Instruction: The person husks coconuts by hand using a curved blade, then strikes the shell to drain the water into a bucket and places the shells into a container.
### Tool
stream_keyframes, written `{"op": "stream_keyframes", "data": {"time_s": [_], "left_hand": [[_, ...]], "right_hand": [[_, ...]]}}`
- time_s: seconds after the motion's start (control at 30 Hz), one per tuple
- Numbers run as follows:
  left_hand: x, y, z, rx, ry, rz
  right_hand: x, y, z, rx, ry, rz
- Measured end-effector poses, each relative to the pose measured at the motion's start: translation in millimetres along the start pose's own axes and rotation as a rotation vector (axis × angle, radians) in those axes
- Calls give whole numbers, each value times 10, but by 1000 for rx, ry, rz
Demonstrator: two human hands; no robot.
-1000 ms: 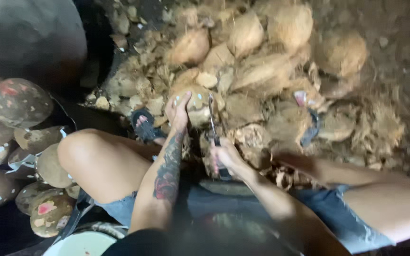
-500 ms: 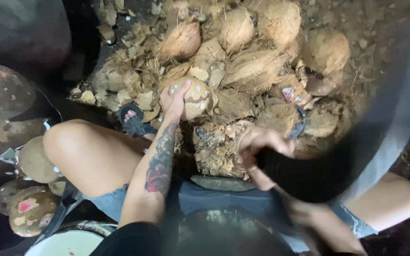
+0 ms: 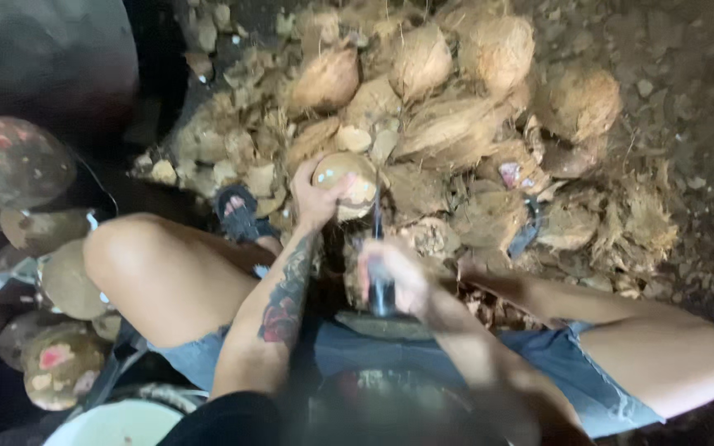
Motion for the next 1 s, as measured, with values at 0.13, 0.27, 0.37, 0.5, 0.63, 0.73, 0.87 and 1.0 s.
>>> {"op": "stream_keyframes", "data": {"time_s": [0.13,0.27,0.37,0.5,0.63,0.73,0.87,1.0], "left_hand": [[28,-22,89,-87,-78,-54],[101,-141,-114,-215,57,-187],[-4,-17,-70,-52,22,-379],[-181,260,19,-152,19,-428],[-226,393,-2,-272,78,-403],[-180,335,-9,-258,85,-399],[67,49,-119,-148,42,-352],[58,8,-84,-226,80,-332]], "right_hand": [[-264,-322,30,-92,-72,-62],[327,-45,-290,-1101,63,-161],[673,117,-584,-923,68,-219],[-615,-640,113,-200,-203,-221],[-1078,-798,-129,-309,-373,-866],[-171,-424,-512,-476,-164,-579],[847,161,-1119,-719,220,-56],[777,195,-1316,-831,326,-30]]}}
Point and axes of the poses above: each hand's wrist, its own x-axis towards the middle knuckle, its own z-axis out of the palm, y = z × x, the point moved 9 cm from there along x, towards the middle knuckle, and after that the axes turned 8 degrees about -y, right-handed, at the moved point
